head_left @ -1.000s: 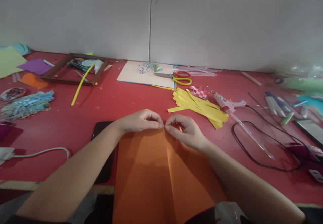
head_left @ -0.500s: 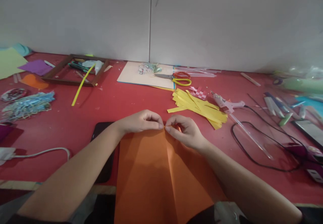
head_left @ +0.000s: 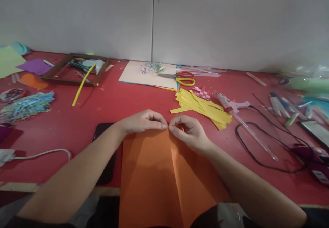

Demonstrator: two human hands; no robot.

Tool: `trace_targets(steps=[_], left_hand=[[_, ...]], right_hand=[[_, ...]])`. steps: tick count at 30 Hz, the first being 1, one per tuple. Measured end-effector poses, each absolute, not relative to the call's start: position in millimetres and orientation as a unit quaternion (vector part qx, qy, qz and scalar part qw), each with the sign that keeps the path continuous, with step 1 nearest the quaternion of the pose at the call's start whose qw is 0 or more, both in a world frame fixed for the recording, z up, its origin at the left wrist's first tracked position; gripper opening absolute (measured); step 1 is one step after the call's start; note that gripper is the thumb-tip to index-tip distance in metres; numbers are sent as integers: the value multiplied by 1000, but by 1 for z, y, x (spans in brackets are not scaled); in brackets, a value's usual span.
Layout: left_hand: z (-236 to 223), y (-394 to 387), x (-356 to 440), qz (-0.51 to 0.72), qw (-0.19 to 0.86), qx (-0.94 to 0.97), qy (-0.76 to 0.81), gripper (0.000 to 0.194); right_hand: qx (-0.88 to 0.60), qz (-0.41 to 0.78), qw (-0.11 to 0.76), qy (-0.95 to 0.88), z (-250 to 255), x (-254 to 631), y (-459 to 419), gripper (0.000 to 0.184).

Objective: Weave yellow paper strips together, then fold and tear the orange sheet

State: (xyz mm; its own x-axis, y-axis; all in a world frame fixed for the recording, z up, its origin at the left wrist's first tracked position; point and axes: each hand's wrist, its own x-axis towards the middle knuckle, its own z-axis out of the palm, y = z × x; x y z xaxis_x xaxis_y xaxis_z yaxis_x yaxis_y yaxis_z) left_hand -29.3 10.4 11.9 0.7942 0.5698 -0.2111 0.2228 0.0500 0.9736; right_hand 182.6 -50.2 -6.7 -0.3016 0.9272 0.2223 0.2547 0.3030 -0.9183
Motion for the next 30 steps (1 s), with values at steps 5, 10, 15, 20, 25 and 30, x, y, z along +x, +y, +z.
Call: trace_targets(steps=[5, 10, 15, 20, 25, 30], left_hand=[[13, 10, -33, 113, 637, 686, 333, 29], [12, 12, -40, 108, 577, 699, 409, 39], [12, 13, -43, 97, 520, 747, 403, 41], [5, 17, -45, 160, 421, 780, 434, 40], [-3, 22, -45, 239, 203, 826, 469, 34], [-5, 10, -31, 180, 132, 886, 407, 52]], right_hand=[[-441, 420, 368, -703, -6, 191, -40, 14], [-509, 392, 259, -721, 5, 230, -19, 27], [-579, 376, 256, -676, 17, 260, -15, 35], [-619, 433, 336, -563, 10, 264, -11, 44], [-619, 442, 384, -523, -8, 262, -5, 39], [-653, 280, 367, -600, -16, 255, -4, 29]])
